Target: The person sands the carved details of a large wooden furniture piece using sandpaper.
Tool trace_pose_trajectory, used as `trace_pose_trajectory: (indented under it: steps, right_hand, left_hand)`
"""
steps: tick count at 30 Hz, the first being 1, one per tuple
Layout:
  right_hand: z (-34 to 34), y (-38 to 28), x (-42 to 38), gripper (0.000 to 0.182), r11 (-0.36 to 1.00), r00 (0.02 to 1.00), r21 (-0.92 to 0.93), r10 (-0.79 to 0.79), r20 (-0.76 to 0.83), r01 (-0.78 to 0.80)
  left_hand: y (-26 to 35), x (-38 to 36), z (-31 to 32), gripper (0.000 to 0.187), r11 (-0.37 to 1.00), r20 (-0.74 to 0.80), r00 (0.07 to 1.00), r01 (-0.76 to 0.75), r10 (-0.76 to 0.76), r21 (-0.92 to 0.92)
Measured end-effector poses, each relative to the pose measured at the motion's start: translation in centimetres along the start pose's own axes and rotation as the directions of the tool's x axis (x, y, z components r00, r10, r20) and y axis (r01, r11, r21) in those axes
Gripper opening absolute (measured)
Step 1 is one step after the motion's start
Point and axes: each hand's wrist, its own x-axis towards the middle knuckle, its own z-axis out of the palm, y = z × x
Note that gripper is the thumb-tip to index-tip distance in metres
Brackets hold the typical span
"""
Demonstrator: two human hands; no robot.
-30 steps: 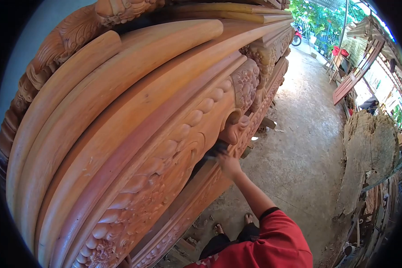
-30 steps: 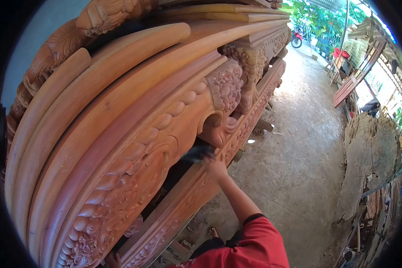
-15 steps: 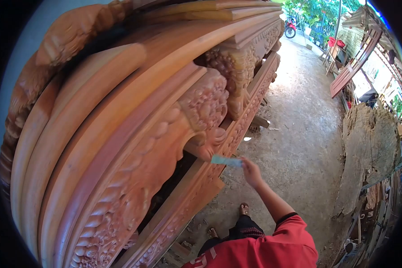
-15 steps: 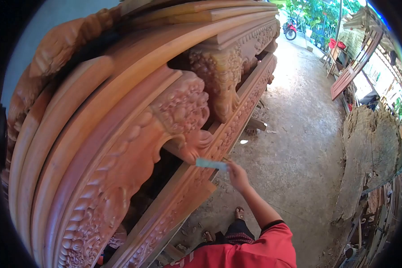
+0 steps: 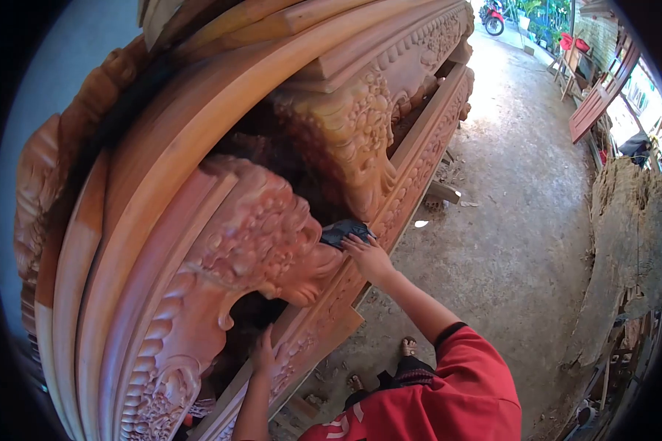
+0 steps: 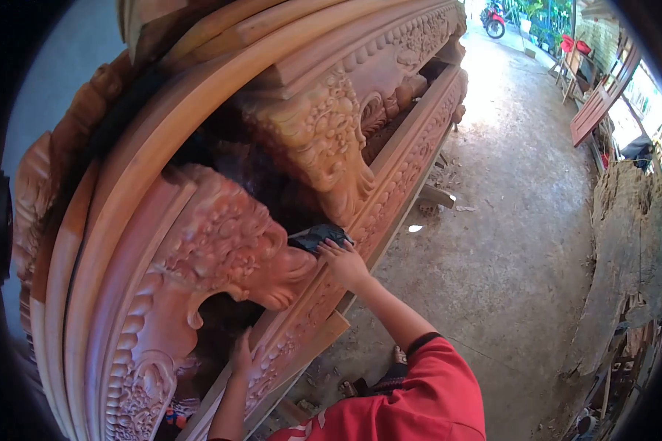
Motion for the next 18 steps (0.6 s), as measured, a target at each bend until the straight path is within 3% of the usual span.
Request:
trace_pose_trajectory:
  steps: [1,3,7,9,10,12,13,14,16,18]
  right_hand:
    - [0.5,0.1,0.9,0.042,1.000,1.000,0.009,0.003,-0.005,-0.003]
    - [1.1,0.2,2.2,0.042,0.987,0.998,-0.154,0.044,-0.054,-0.052]
    - [0.8,0.6,3.0,0.040,0.978,0.984,-0.118,0.176,0.009,-0.174]
    - [0.8,-1.0,2.4,0.039,1.000,0.980,-0.006,0.030,0.199,-0.029]
    - [1.0,-0.2,2.2,0.039,1.000,0.979,-0.001,0.027,0.204,-0.027]
    - [1.2,2.2,2.8,0.033,0.966,0.967,-0.077,-0.244,0.071,0.249]
    - [-2.4,1.8,4.3,0.034,0.999,0.925,-0.040,0.021,0.380,-0.007]
    - [-1.6,1.9,4.1,0.034,0.999,0.925,-0.037,0.023,0.378,-0.010]
    - [0.2,1.4,3.3,0.035,0.998,1.000,-0.057,0.030,0.008,-0.029]
    - [0.7,0.6,2.6,0.035,0.999,0.999,-0.048,0.015,0.049,-0.012]
  left_hand:
    - [-0.3,0.6,0.6,0.058,1.000,0.003,1.000,-0.001,0.001,0.010]
    - [-1.0,0.6,1.6,0.064,0.985,0.036,0.996,0.080,-0.087,0.154]
    - [-1.5,0.5,2.8,0.069,0.931,0.033,0.967,0.233,-0.252,0.282]
    - [-1.5,0.4,3.0,0.071,0.930,-0.009,0.964,0.259,-0.265,0.260]
    - [-1.7,0.2,3.3,0.071,0.928,-0.007,0.962,0.265,-0.273,0.262]
    - [-2.1,0.3,3.5,0.070,0.941,-0.055,0.984,0.177,-0.168,0.288]
    - [-2.0,0.5,3.3,0.070,0.940,-0.055,0.985,0.175,-0.166,0.293]
    - [-1.7,0.5,3.2,0.068,0.940,-0.068,0.982,0.191,-0.179,0.282]
    - [-1.1,0.7,3.4,0.066,0.942,-0.080,0.978,0.206,-0.192,0.263]
    - [-0.9,0.6,3.3,0.065,0.927,-0.082,0.964,0.266,-0.253,0.263]
